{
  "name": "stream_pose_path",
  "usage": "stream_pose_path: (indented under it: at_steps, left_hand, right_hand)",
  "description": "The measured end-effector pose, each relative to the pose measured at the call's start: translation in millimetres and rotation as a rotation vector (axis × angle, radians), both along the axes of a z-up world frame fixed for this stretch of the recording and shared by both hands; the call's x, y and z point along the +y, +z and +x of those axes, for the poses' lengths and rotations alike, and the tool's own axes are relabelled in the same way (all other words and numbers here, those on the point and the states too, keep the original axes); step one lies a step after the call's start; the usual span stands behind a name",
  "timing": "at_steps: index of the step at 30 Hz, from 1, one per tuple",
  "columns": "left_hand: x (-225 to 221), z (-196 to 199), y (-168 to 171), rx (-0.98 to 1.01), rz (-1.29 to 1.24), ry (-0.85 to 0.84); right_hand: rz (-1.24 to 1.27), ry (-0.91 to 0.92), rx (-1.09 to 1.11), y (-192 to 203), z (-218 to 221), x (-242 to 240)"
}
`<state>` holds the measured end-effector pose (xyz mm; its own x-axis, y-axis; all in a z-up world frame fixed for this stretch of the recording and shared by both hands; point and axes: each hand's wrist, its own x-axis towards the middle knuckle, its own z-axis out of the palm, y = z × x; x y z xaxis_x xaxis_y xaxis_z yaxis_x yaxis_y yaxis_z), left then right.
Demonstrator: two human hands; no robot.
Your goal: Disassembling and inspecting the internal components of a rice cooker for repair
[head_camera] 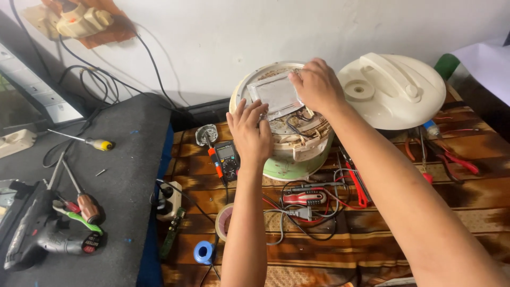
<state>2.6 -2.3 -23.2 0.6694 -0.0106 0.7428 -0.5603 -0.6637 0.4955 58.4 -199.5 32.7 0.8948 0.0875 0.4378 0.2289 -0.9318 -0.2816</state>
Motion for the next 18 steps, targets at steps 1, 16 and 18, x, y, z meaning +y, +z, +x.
stream_pose_path:
  at_steps: [1, 16, 18]
  left_hand:
    - [1, 2, 0, 0.003, 0.000, -0.004]
    - [4, -9, 3, 0.054, -0.086, -0.039]
    - [5, -6, 3, 0.103, -0.040, -0.039]
  right_hand:
    - [0.000, -0.004, 0.003, 3, -1, 2]
    - [-0.051, -0.039, 0.000, -2, -2, 6]
    - [-0.089, -0.032, -0.045, -1, -3, 6]
